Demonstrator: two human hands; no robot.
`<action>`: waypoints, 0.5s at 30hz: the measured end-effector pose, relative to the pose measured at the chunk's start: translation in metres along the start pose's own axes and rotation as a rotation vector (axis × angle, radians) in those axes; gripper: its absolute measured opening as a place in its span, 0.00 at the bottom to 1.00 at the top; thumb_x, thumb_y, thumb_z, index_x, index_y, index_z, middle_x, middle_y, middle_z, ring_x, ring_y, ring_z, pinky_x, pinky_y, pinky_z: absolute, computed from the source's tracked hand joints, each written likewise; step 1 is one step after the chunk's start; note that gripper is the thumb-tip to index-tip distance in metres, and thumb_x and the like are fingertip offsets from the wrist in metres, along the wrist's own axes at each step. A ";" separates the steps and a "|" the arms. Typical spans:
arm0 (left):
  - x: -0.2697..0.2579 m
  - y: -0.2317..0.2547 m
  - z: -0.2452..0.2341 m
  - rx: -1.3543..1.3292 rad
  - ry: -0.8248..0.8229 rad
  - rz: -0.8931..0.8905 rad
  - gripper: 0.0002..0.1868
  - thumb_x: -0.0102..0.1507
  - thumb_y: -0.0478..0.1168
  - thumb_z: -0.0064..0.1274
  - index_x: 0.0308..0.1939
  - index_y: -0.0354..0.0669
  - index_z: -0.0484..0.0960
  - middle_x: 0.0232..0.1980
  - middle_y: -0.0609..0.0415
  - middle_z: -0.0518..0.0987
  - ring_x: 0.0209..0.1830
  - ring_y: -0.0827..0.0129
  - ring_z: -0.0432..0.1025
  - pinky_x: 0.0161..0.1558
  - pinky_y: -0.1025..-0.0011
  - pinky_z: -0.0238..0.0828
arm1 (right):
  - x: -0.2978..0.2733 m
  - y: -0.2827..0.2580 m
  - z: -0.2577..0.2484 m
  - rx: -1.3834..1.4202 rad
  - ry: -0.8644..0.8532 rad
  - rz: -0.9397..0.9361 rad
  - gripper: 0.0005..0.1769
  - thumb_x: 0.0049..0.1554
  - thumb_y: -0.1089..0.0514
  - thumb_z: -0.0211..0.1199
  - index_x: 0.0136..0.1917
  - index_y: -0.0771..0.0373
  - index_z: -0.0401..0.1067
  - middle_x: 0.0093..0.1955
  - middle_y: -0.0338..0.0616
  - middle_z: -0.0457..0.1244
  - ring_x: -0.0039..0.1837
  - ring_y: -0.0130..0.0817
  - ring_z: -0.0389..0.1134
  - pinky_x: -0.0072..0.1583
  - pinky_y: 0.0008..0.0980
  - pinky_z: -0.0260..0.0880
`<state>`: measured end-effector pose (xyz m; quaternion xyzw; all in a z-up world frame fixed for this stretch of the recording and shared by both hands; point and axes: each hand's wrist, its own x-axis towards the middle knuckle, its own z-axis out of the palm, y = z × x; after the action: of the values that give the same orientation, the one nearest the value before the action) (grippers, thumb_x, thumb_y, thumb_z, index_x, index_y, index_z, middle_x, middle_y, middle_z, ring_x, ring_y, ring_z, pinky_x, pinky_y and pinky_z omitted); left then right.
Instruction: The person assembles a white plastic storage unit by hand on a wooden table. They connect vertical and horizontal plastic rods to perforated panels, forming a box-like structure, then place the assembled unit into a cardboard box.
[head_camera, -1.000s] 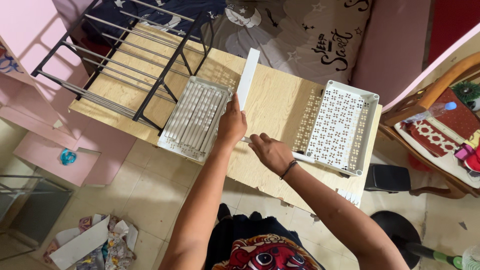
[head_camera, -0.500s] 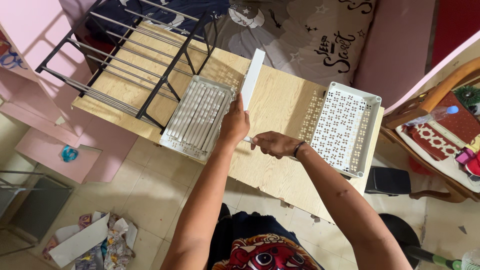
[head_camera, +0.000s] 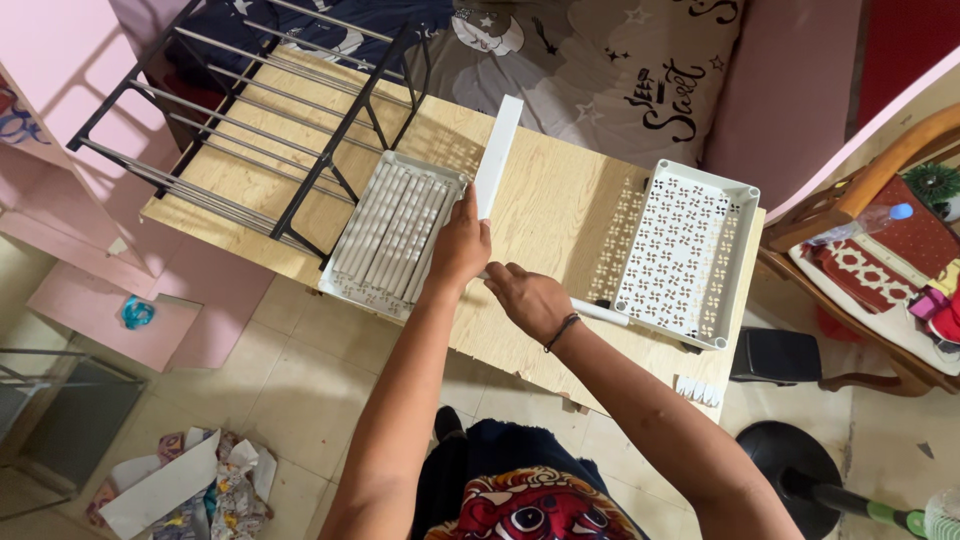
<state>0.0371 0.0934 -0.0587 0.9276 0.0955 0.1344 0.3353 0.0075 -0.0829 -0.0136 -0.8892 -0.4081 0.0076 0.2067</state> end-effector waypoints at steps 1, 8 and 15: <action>0.000 -0.002 -0.001 0.002 -0.008 -0.008 0.38 0.67 0.40 0.47 0.77 0.35 0.51 0.69 0.32 0.69 0.55 0.37 0.74 0.55 0.51 0.74 | 0.002 0.002 0.000 0.021 -0.025 0.009 0.14 0.66 0.47 0.53 0.58 0.57 0.67 0.45 0.48 0.69 0.43 0.51 0.72 0.43 0.47 0.73; 0.004 -0.006 -0.001 0.022 0.013 0.037 0.39 0.67 0.40 0.48 0.78 0.35 0.48 0.69 0.33 0.68 0.55 0.37 0.74 0.52 0.51 0.74 | 0.032 0.031 -0.003 0.469 -0.385 0.066 0.22 0.68 0.43 0.44 0.54 0.60 0.72 0.46 0.52 0.70 0.50 0.48 0.72 0.56 0.47 0.71; 0.002 -0.007 -0.001 -0.005 0.005 -0.008 0.39 0.67 0.40 0.47 0.78 0.35 0.48 0.69 0.32 0.69 0.52 0.37 0.75 0.52 0.51 0.75 | 0.029 0.027 -0.001 0.300 -0.271 0.064 0.20 0.68 0.42 0.50 0.54 0.56 0.76 0.45 0.51 0.68 0.49 0.48 0.71 0.53 0.45 0.72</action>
<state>0.0381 0.1000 -0.0617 0.9261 0.0996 0.1354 0.3377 0.0465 -0.0776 -0.0177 -0.8518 -0.3981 0.1943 0.2798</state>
